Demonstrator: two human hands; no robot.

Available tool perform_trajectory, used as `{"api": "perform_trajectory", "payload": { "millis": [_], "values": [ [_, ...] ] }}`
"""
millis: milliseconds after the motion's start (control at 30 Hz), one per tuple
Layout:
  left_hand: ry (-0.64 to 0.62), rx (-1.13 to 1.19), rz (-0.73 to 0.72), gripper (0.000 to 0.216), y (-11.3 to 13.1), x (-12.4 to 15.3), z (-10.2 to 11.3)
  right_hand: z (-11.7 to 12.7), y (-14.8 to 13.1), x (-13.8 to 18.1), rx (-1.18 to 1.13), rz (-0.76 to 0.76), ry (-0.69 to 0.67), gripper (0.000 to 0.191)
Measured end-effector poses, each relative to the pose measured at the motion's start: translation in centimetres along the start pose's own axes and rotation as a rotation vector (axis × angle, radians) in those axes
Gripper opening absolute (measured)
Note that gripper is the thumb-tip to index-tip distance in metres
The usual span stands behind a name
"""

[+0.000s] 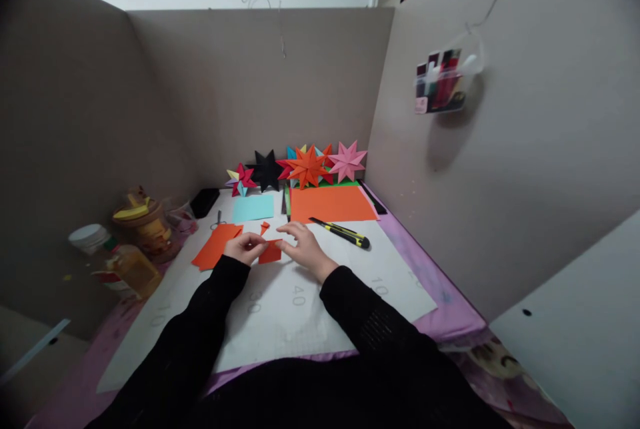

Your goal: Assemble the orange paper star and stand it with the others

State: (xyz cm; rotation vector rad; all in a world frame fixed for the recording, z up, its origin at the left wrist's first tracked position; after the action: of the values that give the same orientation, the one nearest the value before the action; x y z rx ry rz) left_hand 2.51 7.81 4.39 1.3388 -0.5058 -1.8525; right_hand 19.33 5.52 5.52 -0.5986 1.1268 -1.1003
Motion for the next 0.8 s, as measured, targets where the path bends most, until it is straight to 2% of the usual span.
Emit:
{"api": "perform_trajectory", "payload": {
  "millis": [67,133,267,367,533,667,733,800],
  "values": [
    [-0.056,-0.042,-0.111,0.012,1.0,0.0,-0.8,-1.2,-0.4,0.2,0.054,0.028,-0.053,0.011],
    [-0.076,-0.027,-0.138,0.013,1.1,0.2,-1.3,-1.7,0.1,0.1,0.046,-0.013,-0.074,0.008],
    [-0.093,0.013,0.024,0.022,-0.8,0.6,-1.8,-1.8,2.3,-0.2,-0.058,-0.163,-0.089,0.011],
    [-0.149,-0.031,0.065,0.023,-1.4,0.7,-2.2,-2.0,2.9,-0.2,-0.100,-0.218,-0.094,0.013],
    [-0.193,-0.156,0.002,0.024,-1.1,0.8,-2.4,-2.1,1.0,0.2,-0.030,-0.115,-0.037,0.010],
    [-0.242,-0.230,-0.091,0.024,-0.3,0.8,-2.9,-2.1,-0.7,0.4,0.012,-0.039,-0.052,0.014],
    [-0.214,-0.224,-0.107,0.026,0.0,0.7,-2.6,-2.0,-0.9,0.4,-0.001,-0.038,-0.055,0.015],
    [-0.150,-0.183,-0.064,0.028,0.0,0.6,-2.0,-1.6,-0.6,0.3,-0.020,-0.059,-0.039,0.015]
  ]
}}
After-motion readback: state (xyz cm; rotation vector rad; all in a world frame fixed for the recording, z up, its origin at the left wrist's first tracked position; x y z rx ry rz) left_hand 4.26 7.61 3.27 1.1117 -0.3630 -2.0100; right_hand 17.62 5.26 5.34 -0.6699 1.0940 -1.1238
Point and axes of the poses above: each hand's wrist, its own x-axis away from the middle knuckle, its own z-axis out of the back of the hand, y = z × x, the point moved 9 cm from there along -x, towards the middle knuckle, and after that the axes turned 13 degrees about -z, right-handed, at the moved point
